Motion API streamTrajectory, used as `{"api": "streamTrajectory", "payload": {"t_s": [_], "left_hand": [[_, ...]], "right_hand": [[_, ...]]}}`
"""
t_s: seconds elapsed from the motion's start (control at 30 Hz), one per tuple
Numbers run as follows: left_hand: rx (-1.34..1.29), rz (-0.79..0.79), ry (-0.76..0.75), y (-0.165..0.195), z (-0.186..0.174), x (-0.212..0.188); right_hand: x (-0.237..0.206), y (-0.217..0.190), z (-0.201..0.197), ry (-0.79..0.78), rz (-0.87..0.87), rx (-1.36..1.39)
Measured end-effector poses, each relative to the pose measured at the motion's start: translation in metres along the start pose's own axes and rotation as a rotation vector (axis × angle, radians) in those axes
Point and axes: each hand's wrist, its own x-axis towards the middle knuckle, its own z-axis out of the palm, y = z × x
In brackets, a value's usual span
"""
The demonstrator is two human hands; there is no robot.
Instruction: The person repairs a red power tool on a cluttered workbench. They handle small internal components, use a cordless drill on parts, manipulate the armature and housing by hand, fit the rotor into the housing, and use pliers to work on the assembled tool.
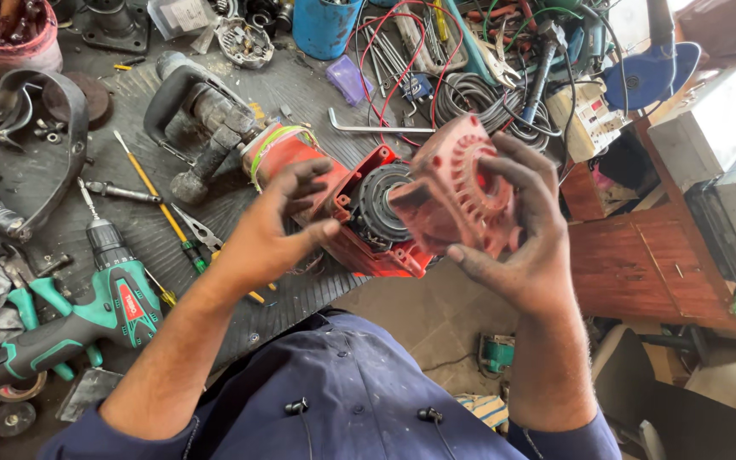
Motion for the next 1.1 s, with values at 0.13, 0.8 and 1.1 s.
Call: {"api": "streamTrajectory", "payload": {"t_s": [0.13, 0.8, 1.1], "left_hand": [[0.066, 0.196, -0.021, 0.025, -0.009, 0.003], [0.433, 0.071, 0.044, 0.077, 0.066, 0.061], [0.561, 0.063, 0.130, 0.060, 0.087, 0.083]], "right_hand": [[-0.003, -0.011, 0.017, -0.088, -0.068, -0.146], [0.001, 0.060, 0.030, 0.116, -0.030, -0.005], [0.015, 0.140, 0.023, -0.042, -0.248, 0.174]]}}
